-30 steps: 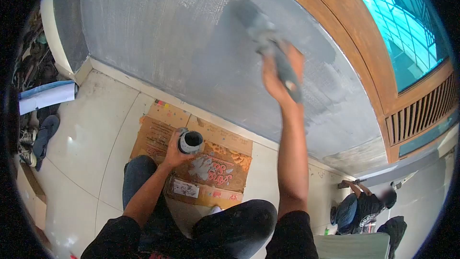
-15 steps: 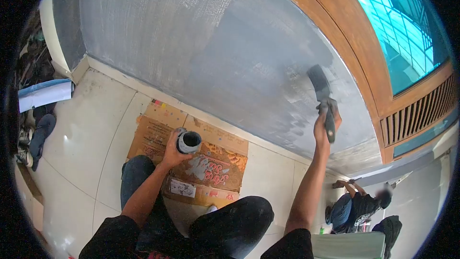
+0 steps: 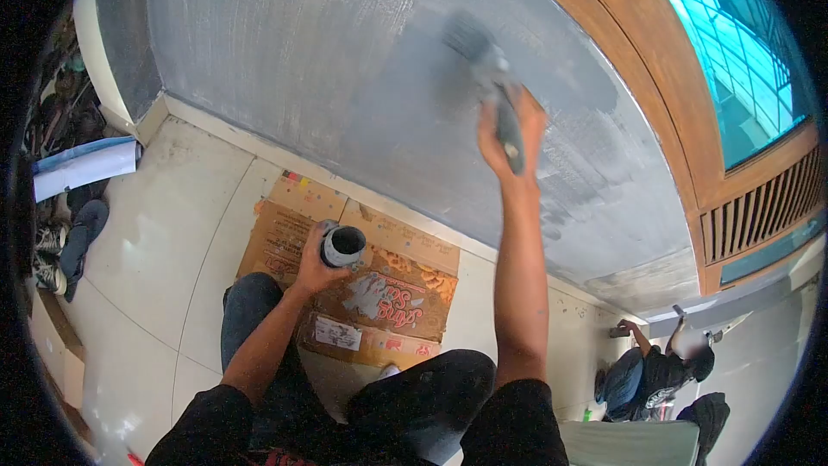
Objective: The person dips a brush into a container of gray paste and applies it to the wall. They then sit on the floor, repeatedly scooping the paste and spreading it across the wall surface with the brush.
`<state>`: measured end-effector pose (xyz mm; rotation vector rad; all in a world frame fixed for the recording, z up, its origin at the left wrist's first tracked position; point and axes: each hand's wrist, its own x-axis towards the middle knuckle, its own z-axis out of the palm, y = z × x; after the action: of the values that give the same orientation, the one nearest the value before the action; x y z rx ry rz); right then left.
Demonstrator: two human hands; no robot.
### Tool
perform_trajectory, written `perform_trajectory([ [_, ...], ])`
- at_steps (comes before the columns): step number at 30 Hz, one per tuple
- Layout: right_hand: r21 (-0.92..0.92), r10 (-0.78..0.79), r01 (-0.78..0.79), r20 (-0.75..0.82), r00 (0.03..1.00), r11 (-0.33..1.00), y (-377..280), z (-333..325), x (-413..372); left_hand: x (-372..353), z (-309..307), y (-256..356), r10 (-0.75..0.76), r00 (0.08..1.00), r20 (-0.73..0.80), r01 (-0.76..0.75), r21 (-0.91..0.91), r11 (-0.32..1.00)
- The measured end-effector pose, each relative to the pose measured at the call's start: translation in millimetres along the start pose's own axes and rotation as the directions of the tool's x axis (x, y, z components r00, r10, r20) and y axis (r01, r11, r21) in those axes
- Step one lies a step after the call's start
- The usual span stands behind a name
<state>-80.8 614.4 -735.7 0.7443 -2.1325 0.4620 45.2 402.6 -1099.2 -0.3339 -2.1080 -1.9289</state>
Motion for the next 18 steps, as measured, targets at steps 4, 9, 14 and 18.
perform_trajectory([
  [4, -0.211, 0.172, -0.184, -0.073, 0.982, 0.960, 48, -80, -71, -1, 6, -2, 0.057, 0.998, 0.003, -0.057, -0.003, 0.998],
  [9, -0.225, 0.396, -0.407, -0.095, 0.913, 0.885, 60, -139, -110, -1, 11, 0, 0.030, 0.999, 0.021, -0.029, -0.057, 0.998],
  [14, -0.156, 0.027, -0.016, 0.070, 0.997, 0.988, -3, -80, -62, -1, 8, 3, 0.044, 0.996, 0.071, -0.046, 0.020, 0.999],
  [18, 0.141, -0.150, 0.139, 0.074, 0.986, 0.980, -40, 8, -6, -2, 6, -7, 0.064, 0.996, 0.067, -0.066, 0.033, 0.997],
])
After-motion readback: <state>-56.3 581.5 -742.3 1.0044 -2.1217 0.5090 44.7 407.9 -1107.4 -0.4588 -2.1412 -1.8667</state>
